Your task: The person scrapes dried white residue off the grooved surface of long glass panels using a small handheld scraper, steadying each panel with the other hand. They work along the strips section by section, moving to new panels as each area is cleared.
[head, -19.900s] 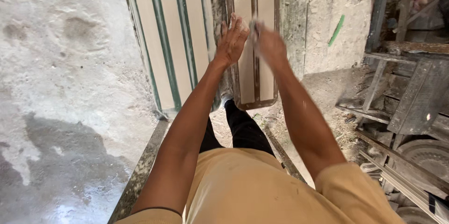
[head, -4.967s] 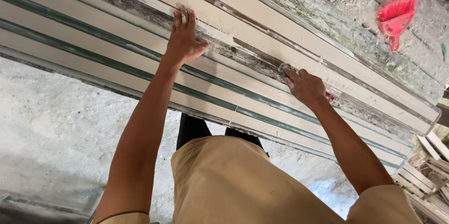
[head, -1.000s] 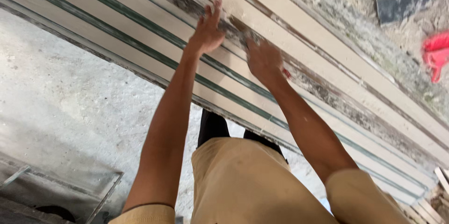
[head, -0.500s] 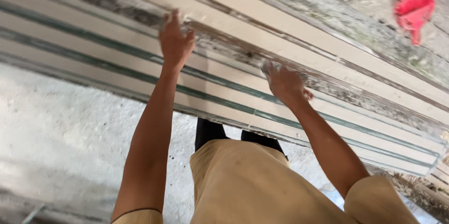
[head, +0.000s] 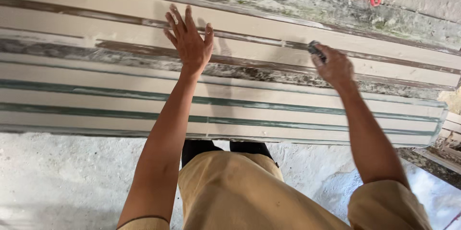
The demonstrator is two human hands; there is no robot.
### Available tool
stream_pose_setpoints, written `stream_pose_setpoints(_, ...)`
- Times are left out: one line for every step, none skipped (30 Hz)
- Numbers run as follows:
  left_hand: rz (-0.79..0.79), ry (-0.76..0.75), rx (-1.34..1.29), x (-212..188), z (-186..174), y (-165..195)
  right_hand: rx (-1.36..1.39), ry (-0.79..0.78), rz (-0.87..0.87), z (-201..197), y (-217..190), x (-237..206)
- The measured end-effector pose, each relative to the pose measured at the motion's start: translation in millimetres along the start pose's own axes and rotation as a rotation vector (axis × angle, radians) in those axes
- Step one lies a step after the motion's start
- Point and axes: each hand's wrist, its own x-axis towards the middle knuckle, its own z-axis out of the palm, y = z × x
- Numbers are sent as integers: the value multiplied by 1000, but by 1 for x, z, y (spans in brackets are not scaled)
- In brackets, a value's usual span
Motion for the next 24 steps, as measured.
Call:
stream_pose_setpoints(-39, -30, 17, 1, 10, 9, -72, -105, 109, -10, 24, 9)
stream_pose_setpoints(-78, -60, 37, 2, 18, 16, -142, -212, 218, -19, 47, 17)
stream_pose_setpoints(-84, -52, 121, 2, 24, 20, -178, -218, 208, -28, 68, 25)
stream_pose_setpoints(-91, -44, 204, 1, 28, 23, -216, -225, 197, -37, 88, 34)
stream_pose_setpoints(-97, -35, 287, 1, 32, 27, -259, -217, 104, -42, 104, 43)
stream_pose_setpoints(-136, -73, 313, 1, 34, 30, -301, -212, 11, -46, 117, 52)
stream_pose_setpoints(-176, -114, 339, 1, 34, 32, -343, -208, -83, -48, 127, 61)
stream_pose_setpoints(-217, -154, 366, 2, 33, 34, -424, -297, -76, -49, 134, 69)
stream_pose_setpoints(-214, -154, 354, 3, 32, 37, -505, -388, -71, -50, 139, 77)
stream_pose_setpoints(-216, -158, 343, 2, 29, 39, -588, -484, -68, -49, 142, 83)
stream_pose_setpoints(-218, -163, 332, 1, 27, 41, -611, -528, -58, -50, 143, 88)
stream_pose_setpoints(-231, -178, 343, 2, 24, 43, -639, -562, -46, -50, 142, 92)
stream_pose_setpoints(-242, -181, 346, 2, 23, 44, -673, -581, -36, -49, 145, 95)
stream_pose_setpoints(-250, -180, 353, 3, 21, 45, -622, -484, -143, -50, 144, 97)
stream_pose_setpoints(-252, -178, 345, 3, 21, 46, -567, -394, -250, -51, 142, 99)
stream_pose_setpoints(-251, -177, 340, 4, 21, 47, -507, -304, -355, -52, 138, 100)
stream_pose_setpoints(-249, -172, 335, 4, 21, 47, -507, -309, -364, -52, 132, 101)
stream_pose_setpoints(-253, -161, 343, 5, 22, 47, -507, -321, -376, -51, 122, 103)
stream_pose_setpoints(-259, -161, 355, 5, 23, 47, -501, -345, -386, -50, 112, 105)
stream_pose_setpoints(-263, -169, 367, 5, 23, 47, -565, -458, -299, -47, 97, 108)
stream_pose_setpoints(-270, -183, 370, 4, 24, 48, -634, -569, -209, -41, 80, 112)
stream_pose_setpoints(-270, -179, 368, 5, 24, 48, -587, -537, -271, -35, 62, 115)
stream_pose_setpoints(-264, -159, 365, 6, 23, 48, -541, -488, -333, -30, 44, 120)
stream_pose_setpoints(-263, -154, 370, 7, 22, 48, -532, -414, -413, -26, 28, 124)
